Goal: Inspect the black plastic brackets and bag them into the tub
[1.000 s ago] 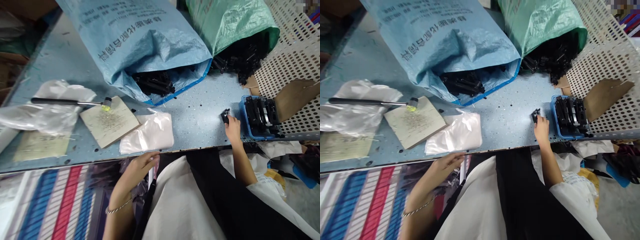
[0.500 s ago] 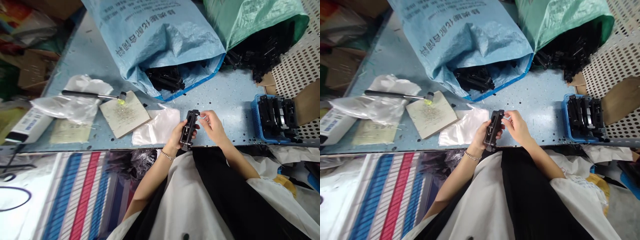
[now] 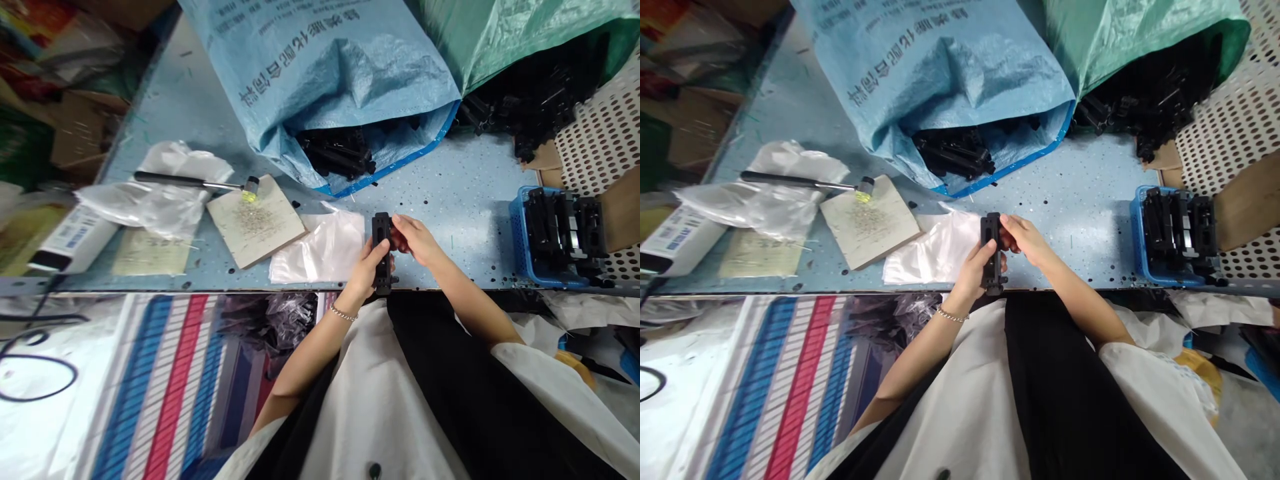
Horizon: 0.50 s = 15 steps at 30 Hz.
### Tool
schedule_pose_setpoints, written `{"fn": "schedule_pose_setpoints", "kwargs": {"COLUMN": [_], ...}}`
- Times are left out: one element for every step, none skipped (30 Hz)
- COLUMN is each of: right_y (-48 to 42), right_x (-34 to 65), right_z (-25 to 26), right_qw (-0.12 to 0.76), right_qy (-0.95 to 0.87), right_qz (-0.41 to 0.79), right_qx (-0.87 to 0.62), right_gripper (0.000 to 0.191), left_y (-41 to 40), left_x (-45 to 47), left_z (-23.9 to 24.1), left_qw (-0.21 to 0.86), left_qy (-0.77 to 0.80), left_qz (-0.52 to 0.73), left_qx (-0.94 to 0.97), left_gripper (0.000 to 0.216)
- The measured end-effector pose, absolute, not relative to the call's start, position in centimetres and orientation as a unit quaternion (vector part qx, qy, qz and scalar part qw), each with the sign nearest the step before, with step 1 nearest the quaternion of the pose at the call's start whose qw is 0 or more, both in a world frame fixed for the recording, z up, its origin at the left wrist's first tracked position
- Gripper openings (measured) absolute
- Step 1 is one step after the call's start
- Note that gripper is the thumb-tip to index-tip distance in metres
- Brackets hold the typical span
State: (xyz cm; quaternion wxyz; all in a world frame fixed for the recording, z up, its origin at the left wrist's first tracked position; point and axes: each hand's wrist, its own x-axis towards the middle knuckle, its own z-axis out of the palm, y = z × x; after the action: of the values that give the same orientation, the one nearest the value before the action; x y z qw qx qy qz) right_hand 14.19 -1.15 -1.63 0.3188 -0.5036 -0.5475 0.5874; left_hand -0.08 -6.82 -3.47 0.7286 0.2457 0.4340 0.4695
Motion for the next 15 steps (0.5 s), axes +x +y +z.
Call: {"fn": "schedule_pose_setpoints", "kwargs": {"right_y": [-1.8, -2.6, -3.4, -4.2, -5.0, -5.6, -6.1, -6.5, -6.8, -7.0, -7.2, -7.4, -7.6, -7.8, -8.0], "right_x": [14.4, 14.7, 14.9, 15.1, 15.3, 15.4, 15.4, 15.4, 15.3, 15.2, 15.1, 14.9, 14.7, 14.4, 14.1], "right_z": [-1.1, -0.5, 0.0, 0.5, 0.8, 1.0, 1.0, 1.0, 0.9, 0.8, 0.7, 0.5, 0.4, 0.2, 0.0], "right_qw": [0.310, 0.296, 0.276, 0.252, 0.228, 0.210, 0.201, 0.198, 0.200, 0.203, 0.204, 0.202, 0.199, 0.197, 0.195], "right_qy": [-0.591, -0.647, -0.707, -0.761, -0.804, -0.832, -0.846, -0.847, -0.837, -0.814, -0.781, -0.738, -0.687, -0.634, -0.581], "right_qz": [0.564, 0.525, 0.476, 0.425, 0.383, 0.353, 0.339, 0.343, 0.363, 0.400, 0.451, 0.510, 0.571, 0.628, 0.678], "right_qx": [-0.486, -0.467, -0.444, -0.419, -0.394, -0.373, -0.360, -0.355, -0.358, -0.368, -0.381, -0.393, -0.402, -0.407, -0.406], "right_gripper": [0.053, 0.050, 0.046, 0.041, 0.036, 0.033, 0.031, 0.030, 0.029, 0.029, 0.030, 0.031, 0.033, 0.035, 0.038], "left_y": [-6.6, -6.4, -6.2, -6.0, -5.9, -5.8, -5.9, -6.0, -6.2, -6.4, -6.7, -6.9, -7.2, -7.4, -7.6], "left_x": [-0.4, -0.8, -1.2, -1.5, -1.8, -1.9, -1.9, -1.8, -1.7, -1.6, -1.5, -1.4, -1.4, -1.5, -1.6], "left_z": [-3.4, -3.3, -3.2, -3.1, -2.9, -2.6, -2.3, -2.0, -1.7, -1.4, -1.1, -0.9, -0.7, -0.7, -0.7], "left_qw": [0.733, 0.736, 0.739, 0.743, 0.748, 0.752, 0.755, 0.754, 0.744, 0.725, 0.698, 0.670, 0.643, 0.621, 0.609], "left_qy": [0.433, 0.436, 0.439, 0.442, 0.441, 0.439, 0.437, 0.437, 0.440, 0.446, 0.452, 0.456, 0.461, 0.468, 0.478], "left_qz": [0.468, 0.465, 0.461, 0.455, 0.448, 0.442, 0.437, 0.437, 0.445, 0.463, 0.487, 0.509, 0.526, 0.532, 0.525], "left_qx": [0.236, 0.227, 0.220, 0.215, 0.214, 0.214, 0.218, 0.224, 0.234, 0.248, 0.267, 0.290, 0.313, 0.336, 0.355], "left_gripper": [0.050, 0.050, 0.051, 0.052, 0.053, 0.054, 0.054, 0.054, 0.054, 0.052, 0.050, 0.048, 0.047, 0.046, 0.046]}}
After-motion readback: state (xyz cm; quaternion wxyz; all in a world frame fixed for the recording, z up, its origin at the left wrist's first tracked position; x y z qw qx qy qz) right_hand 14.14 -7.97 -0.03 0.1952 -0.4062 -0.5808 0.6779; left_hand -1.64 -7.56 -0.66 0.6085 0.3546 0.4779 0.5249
